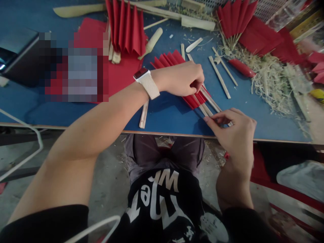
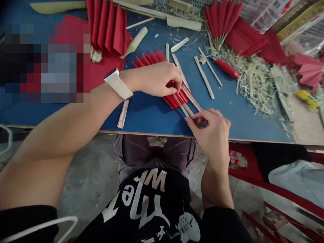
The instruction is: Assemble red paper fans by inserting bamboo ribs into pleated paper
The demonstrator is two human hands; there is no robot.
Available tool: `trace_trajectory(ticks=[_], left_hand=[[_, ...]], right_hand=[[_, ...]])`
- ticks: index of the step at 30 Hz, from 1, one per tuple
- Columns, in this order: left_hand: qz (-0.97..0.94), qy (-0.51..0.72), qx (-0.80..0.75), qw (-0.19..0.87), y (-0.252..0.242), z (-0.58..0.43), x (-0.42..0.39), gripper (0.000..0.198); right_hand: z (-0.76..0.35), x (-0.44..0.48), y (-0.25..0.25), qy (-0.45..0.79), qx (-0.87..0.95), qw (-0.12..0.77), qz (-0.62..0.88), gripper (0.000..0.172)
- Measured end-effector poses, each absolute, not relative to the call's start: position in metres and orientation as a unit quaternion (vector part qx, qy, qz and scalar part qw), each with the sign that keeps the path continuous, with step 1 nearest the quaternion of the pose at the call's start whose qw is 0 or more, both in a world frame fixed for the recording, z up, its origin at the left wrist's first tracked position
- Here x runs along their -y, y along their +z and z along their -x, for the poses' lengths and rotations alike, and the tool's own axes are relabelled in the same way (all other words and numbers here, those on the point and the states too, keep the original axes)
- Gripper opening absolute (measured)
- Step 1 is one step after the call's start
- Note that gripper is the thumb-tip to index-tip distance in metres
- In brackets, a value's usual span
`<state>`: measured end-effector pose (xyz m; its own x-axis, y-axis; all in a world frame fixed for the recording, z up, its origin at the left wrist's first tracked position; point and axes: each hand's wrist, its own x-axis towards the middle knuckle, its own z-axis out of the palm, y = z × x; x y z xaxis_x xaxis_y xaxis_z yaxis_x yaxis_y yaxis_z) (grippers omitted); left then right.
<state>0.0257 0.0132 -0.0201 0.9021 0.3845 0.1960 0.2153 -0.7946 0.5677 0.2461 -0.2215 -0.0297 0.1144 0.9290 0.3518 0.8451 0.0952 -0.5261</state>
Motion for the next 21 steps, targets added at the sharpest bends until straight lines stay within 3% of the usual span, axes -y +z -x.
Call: trace_trajectory(ticks=[6,15,21], left_hand=[[-0.936,0.152,-0.167,0.269,-0.022,-0.026,-0.016,0.031],[-0.930,0.168,-0.180,0.274,-0.022,-0.026,-0.015,0.025],[-0.936,0.176,-0.160,0.258,-0.022,-0.024,-0.016,0.024]], right_hand=[[-0.242,0.187,-0.019,0.051,0.690,0.294,0.659,0.009],[-0.238,0.129,-0.008,0.071,0.753,0.203,0.621,0.026],[-0.239,0.122,-0.003,0.075,0.732,0.174,0.655,0.026]])
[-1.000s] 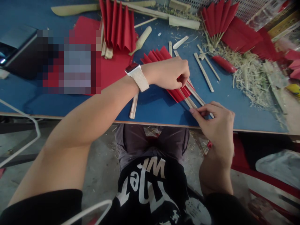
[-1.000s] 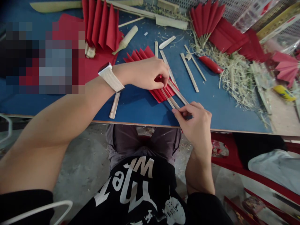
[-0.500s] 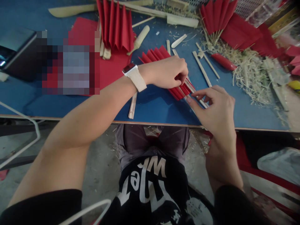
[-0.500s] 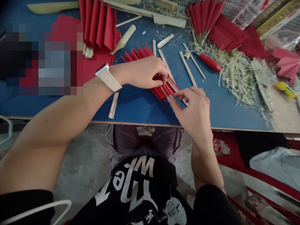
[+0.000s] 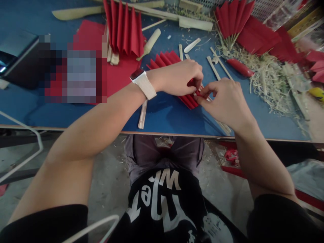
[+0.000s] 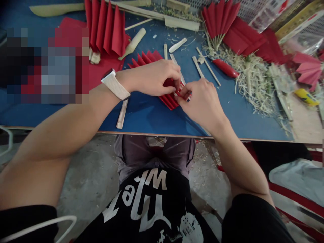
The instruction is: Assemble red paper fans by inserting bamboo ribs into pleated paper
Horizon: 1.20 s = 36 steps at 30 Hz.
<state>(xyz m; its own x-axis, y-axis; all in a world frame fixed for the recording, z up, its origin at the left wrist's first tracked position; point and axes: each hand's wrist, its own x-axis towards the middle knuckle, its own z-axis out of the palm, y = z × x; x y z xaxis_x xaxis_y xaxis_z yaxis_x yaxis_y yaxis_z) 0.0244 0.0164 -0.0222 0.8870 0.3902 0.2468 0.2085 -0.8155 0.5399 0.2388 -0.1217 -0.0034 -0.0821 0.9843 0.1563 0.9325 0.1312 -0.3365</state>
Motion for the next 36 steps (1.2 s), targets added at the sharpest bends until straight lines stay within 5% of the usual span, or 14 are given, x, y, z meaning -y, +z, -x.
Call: trace_trajectory(ticks=[27,36], left_hand=[[-0.949,0.154,-0.176,0.213,-0.019,-0.025,-0.019,0.016],[-0.932,0.190,-0.172,0.256,-0.007,-0.003,-0.023,0.023]], right_hand=[[-0.256,0.126,-0.008,0.068,0.773,0.162,0.609,0.028],[-0.255,0.142,0.000,0.023,0.748,0.173,0.641,0.007]])
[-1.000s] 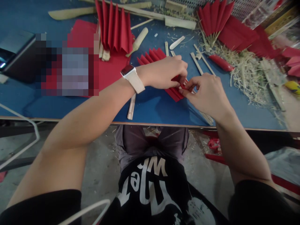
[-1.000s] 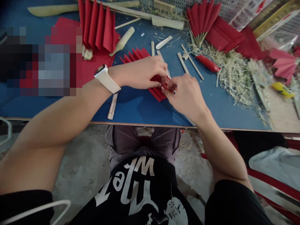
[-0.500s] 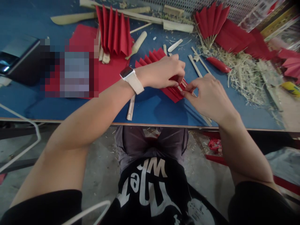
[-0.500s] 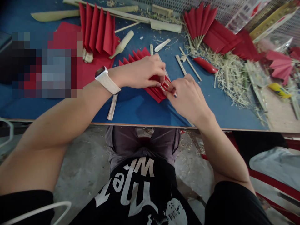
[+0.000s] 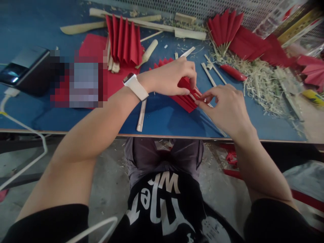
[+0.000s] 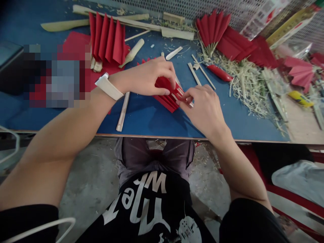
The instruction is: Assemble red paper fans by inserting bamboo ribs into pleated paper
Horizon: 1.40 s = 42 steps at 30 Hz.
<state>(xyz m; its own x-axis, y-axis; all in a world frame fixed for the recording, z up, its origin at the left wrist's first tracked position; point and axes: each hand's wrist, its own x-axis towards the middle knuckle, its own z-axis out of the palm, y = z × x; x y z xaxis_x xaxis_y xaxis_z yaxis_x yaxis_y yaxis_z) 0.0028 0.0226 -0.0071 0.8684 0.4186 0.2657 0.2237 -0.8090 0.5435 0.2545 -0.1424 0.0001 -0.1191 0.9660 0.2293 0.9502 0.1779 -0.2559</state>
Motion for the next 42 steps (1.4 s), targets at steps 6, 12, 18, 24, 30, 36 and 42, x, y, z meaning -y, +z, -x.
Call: trace_trajectory(ticks=[6,12,18,24,30,36,42], left_hand=[[-0.938,0.158,-0.163,0.262,0.005,0.017,-0.030,0.022],[-0.944,0.116,-0.169,0.258,-0.004,0.023,-0.037,0.021],[-0.942,0.120,-0.207,0.235,-0.003,0.028,-0.043,0.017],[-0.924,0.165,-0.252,0.234,-0.005,0.036,-0.053,0.010],[-0.932,0.155,-0.264,0.193,-0.014,0.040,-0.063,0.015],[-0.931,0.177,-0.268,0.175,-0.015,0.040,-0.060,0.019],[-0.931,0.188,-0.292,0.113,-0.015,0.035,-0.049,0.027]], right_hand=[[-0.274,0.173,0.004,-0.002,0.734,0.211,0.646,0.039],[-0.300,0.195,-0.006,0.070,0.735,0.228,0.635,0.038],[-0.295,0.190,-0.008,0.200,0.705,0.217,0.645,0.028],[-0.261,0.182,0.012,0.312,0.715,0.196,0.594,0.023],[-0.264,0.151,0.022,0.196,0.751,0.195,0.600,0.017],[-0.271,0.060,0.023,0.107,0.778,0.163,0.597,0.015],[-0.274,-0.007,0.008,0.062,0.768,0.114,0.628,0.010]])
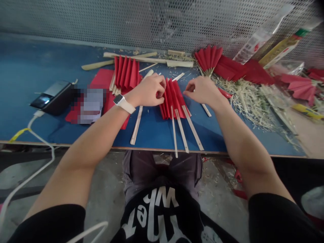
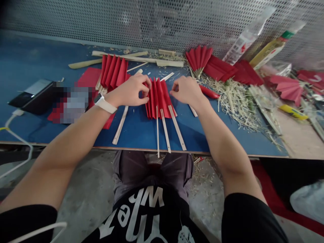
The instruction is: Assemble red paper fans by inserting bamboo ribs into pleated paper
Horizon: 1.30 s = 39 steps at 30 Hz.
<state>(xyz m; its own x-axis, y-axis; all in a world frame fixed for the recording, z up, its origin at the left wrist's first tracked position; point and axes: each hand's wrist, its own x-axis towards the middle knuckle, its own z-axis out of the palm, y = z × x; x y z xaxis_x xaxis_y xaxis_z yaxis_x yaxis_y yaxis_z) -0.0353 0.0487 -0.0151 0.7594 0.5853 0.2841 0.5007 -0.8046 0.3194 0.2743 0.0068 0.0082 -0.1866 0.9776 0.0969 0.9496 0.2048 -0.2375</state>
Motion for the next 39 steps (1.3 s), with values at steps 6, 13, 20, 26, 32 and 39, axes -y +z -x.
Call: trace_trajectory(ticks=[6,13,20,26,32,39], left_hand=[[-0.908,0.183,-0.358,0.117,-0.027,0.032,-0.055,0.036],[-0.828,0.253,-0.487,0.116,-0.041,0.042,-0.068,0.058],[-0.815,0.247,-0.510,0.119,-0.059,0.038,-0.078,0.084],[-0.824,0.230,-0.504,0.121,-0.063,0.040,-0.084,0.093],[-0.824,0.232,-0.493,0.155,-0.059,0.039,-0.081,0.103],[-0.827,0.230,-0.490,0.150,-0.059,0.042,-0.082,0.106]], right_hand=[[-0.281,-0.006,-0.010,0.133,0.772,0.159,0.601,0.013],[-0.282,-0.004,-0.013,0.222,0.789,0.167,0.548,0.022],[-0.276,0.001,-0.021,0.242,0.797,0.190,0.520,0.038],[-0.258,0.009,-0.022,0.236,0.811,0.184,0.502,0.029],[-0.252,0.019,-0.018,0.211,0.797,0.179,0.536,0.024],[-0.272,0.008,-0.014,0.154,0.741,0.192,0.625,0.026]])
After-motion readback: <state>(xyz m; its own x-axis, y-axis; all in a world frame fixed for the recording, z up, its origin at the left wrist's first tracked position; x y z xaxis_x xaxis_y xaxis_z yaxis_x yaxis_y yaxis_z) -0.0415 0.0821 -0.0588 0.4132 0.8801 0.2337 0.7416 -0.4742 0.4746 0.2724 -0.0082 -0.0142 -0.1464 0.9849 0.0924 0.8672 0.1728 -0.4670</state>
